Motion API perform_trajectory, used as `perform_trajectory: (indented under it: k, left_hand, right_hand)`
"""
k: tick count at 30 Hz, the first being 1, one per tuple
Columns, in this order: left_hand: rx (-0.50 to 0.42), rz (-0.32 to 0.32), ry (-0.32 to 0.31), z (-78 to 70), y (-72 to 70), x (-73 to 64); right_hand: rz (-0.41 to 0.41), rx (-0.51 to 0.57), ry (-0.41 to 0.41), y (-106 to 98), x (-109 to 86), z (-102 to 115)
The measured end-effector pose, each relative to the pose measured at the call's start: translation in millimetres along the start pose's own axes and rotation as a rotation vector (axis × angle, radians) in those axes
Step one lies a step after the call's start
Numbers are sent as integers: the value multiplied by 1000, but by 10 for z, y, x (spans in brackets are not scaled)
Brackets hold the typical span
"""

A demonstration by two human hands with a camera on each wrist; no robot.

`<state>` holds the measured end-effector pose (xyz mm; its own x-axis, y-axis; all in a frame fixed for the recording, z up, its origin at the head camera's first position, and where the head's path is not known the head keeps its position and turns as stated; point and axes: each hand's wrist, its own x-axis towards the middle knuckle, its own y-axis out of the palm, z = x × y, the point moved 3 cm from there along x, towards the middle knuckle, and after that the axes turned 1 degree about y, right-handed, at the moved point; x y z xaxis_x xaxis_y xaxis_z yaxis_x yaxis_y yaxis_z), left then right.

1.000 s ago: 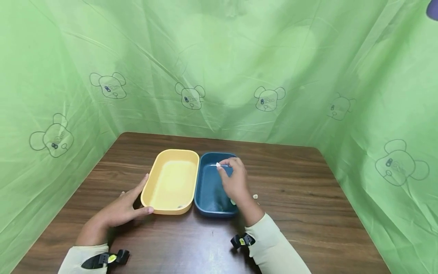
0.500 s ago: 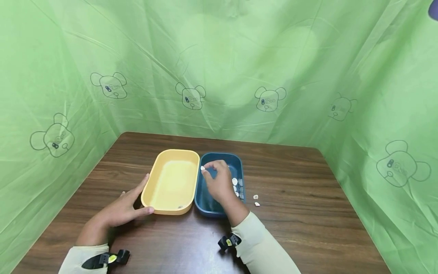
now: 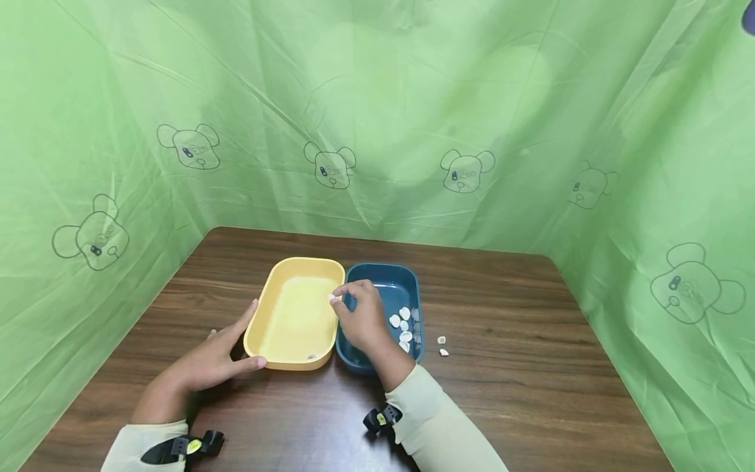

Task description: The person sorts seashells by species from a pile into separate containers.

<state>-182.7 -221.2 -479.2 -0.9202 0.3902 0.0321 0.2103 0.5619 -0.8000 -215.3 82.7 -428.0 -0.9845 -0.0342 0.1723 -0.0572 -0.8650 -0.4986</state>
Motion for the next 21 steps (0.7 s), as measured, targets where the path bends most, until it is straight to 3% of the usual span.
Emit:
perform_trajectory:
  k: [10,21]
  left_hand:
    - [3,0,-2,-21,-7,-4]
    - [-3,-11,7,-6,3,-2]
  right_hand:
    - [30,-9,-27,32,14,33]
    - [53,-17,-4,2,16,28]
